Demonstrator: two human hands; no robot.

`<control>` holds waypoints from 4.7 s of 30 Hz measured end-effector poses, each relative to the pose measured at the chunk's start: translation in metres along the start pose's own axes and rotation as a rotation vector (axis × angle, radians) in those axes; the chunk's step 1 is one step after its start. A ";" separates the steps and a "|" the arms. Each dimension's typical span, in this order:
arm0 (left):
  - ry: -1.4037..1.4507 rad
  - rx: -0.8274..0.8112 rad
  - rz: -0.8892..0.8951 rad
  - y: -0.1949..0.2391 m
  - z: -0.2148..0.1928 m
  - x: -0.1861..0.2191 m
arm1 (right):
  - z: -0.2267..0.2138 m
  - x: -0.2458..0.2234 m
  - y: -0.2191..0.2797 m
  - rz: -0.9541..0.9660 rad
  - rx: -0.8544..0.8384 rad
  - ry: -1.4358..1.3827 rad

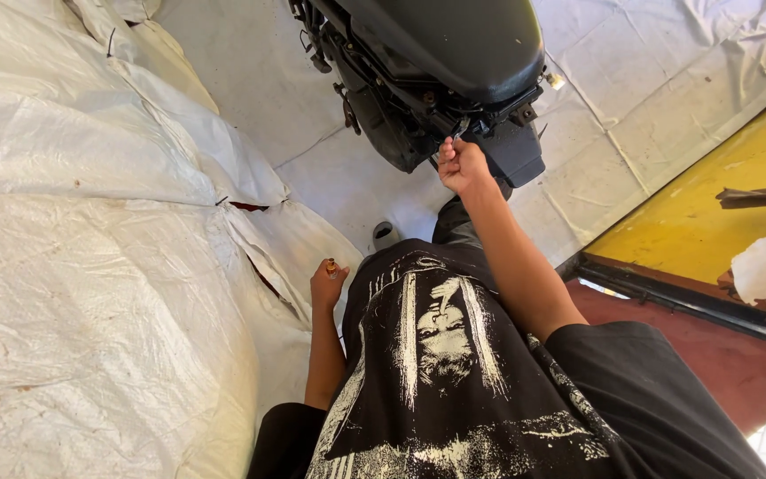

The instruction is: The person uses a wrench to tighten bolts on the underside of a motorcycle seat. They also hold a small spray bottle in their left hand while working on the seat's mounting hardware.

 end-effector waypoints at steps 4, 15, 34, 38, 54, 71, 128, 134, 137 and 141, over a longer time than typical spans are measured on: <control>-0.003 0.004 0.004 0.001 -0.001 0.004 | -0.008 -0.011 -0.005 0.001 -0.062 -0.024; 0.015 -0.005 0.011 0.008 0.001 -0.004 | -0.018 -0.023 -0.001 0.039 -0.056 0.043; -0.037 -0.029 0.040 0.020 -0.011 0.035 | -0.007 -0.019 0.017 -0.032 -0.008 0.369; 0.018 -0.024 0.108 0.021 -0.013 0.016 | -0.011 -0.015 0.014 -0.027 0.061 0.451; 0.067 0.075 0.041 0.025 -0.014 0.065 | -0.007 -0.050 0.031 0.010 -0.052 0.422; 0.139 0.284 0.045 0.015 0.007 0.057 | -0.025 -0.080 0.036 0.024 -0.162 0.496; 0.111 0.193 0.095 0.013 -0.002 0.064 | 0.001 -0.062 0.046 -0.114 -0.013 0.637; 0.108 0.182 0.082 0.019 -0.005 0.052 | -0.006 -0.056 0.046 -0.135 -0.008 0.675; 0.098 0.181 0.062 0.015 -0.004 0.053 | -0.005 -0.065 0.049 -0.127 -0.023 0.697; 0.046 0.167 0.042 0.015 -0.003 0.051 | -0.005 -0.065 0.019 -0.060 -0.029 0.567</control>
Point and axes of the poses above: each hand's wrist, its own y-axis away from the middle knuckle, its own z-axis out of the palm, x = y × z, the point moved 1 cm from there along -y, towards the middle knuckle, and after that the axes turned 9 degrees about -z, right-handed, at the moved point
